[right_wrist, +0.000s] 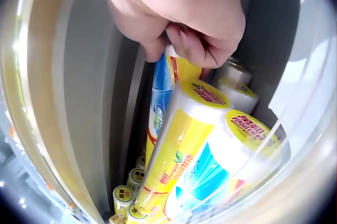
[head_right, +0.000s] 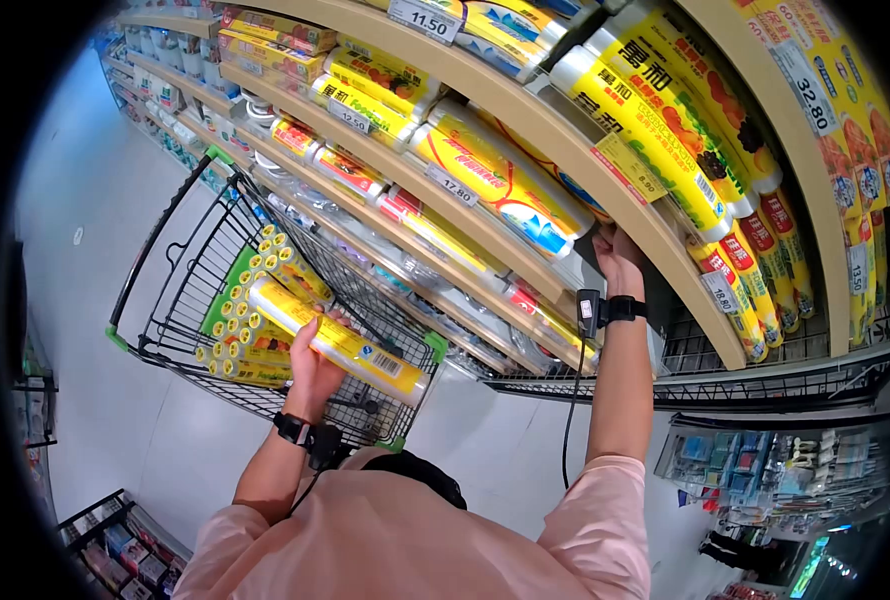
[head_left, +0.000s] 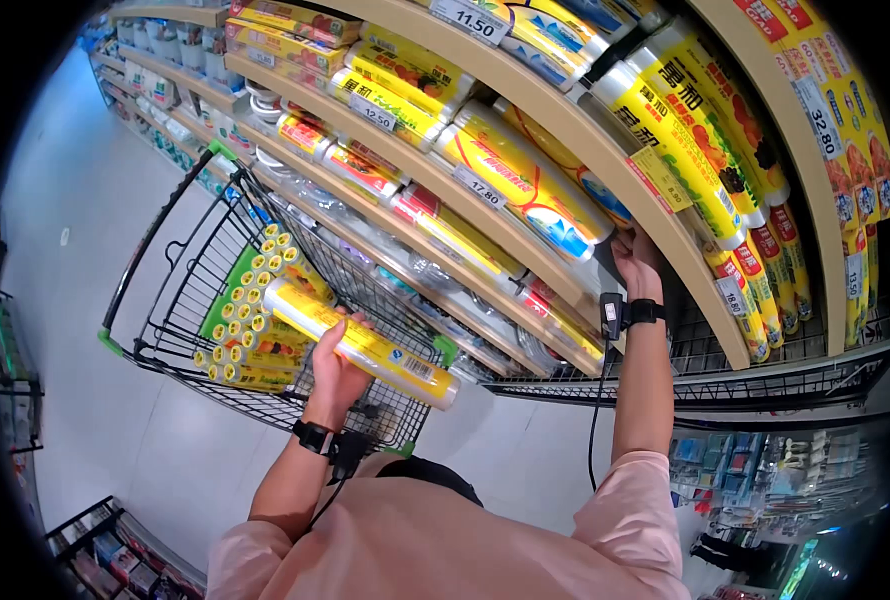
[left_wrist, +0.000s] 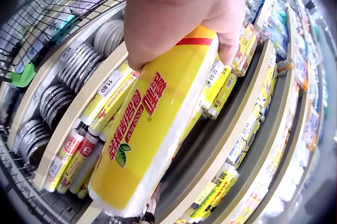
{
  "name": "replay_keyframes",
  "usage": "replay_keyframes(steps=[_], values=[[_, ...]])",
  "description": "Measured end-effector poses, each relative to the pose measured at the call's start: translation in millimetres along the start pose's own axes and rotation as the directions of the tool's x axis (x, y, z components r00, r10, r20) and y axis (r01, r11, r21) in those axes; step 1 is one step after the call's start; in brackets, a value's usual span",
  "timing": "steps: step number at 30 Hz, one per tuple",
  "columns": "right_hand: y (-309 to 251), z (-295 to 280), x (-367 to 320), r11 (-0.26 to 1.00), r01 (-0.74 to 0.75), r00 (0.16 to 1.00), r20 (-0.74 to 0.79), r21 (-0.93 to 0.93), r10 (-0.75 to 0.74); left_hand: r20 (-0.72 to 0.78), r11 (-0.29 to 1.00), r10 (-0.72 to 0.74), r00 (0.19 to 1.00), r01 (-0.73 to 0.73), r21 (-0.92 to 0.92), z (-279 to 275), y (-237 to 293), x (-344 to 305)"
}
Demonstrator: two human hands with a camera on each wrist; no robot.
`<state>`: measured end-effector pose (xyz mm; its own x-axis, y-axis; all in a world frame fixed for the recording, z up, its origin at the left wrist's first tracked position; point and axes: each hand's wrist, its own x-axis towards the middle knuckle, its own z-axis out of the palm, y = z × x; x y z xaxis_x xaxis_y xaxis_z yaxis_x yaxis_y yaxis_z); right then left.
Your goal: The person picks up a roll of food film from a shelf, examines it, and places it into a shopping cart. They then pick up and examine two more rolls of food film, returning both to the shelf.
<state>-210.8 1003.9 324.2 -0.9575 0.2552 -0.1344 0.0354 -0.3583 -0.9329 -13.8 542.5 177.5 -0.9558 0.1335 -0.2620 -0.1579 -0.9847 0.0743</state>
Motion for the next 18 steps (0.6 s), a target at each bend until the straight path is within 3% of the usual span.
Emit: replay_keyframes(steps=[3, 11, 18], values=[[3.7, 7.8, 8.8, 0.988, -0.060, 0.998, 0.000, -0.141, 0.061, -0.005, 1.000, 0.013, 1.000, -0.013, 0.010, -1.9, 6.6, 2.0], [11.8, 33.0, 6.9, 0.900, -0.019, 0.992, -0.122, -0.435, -0.038, 0.006, 1.000, 0.011, 1.000, -0.011, 0.020, -5.3, 16.9, 4.7], [11.0, 31.4, 4.8, 0.840, -0.030, 0.990, -0.130, -0.543, -0.048, -0.003, 0.999, 0.040, 0.999, -0.040, -0.015, 6.1, 11.4, 5.5]])
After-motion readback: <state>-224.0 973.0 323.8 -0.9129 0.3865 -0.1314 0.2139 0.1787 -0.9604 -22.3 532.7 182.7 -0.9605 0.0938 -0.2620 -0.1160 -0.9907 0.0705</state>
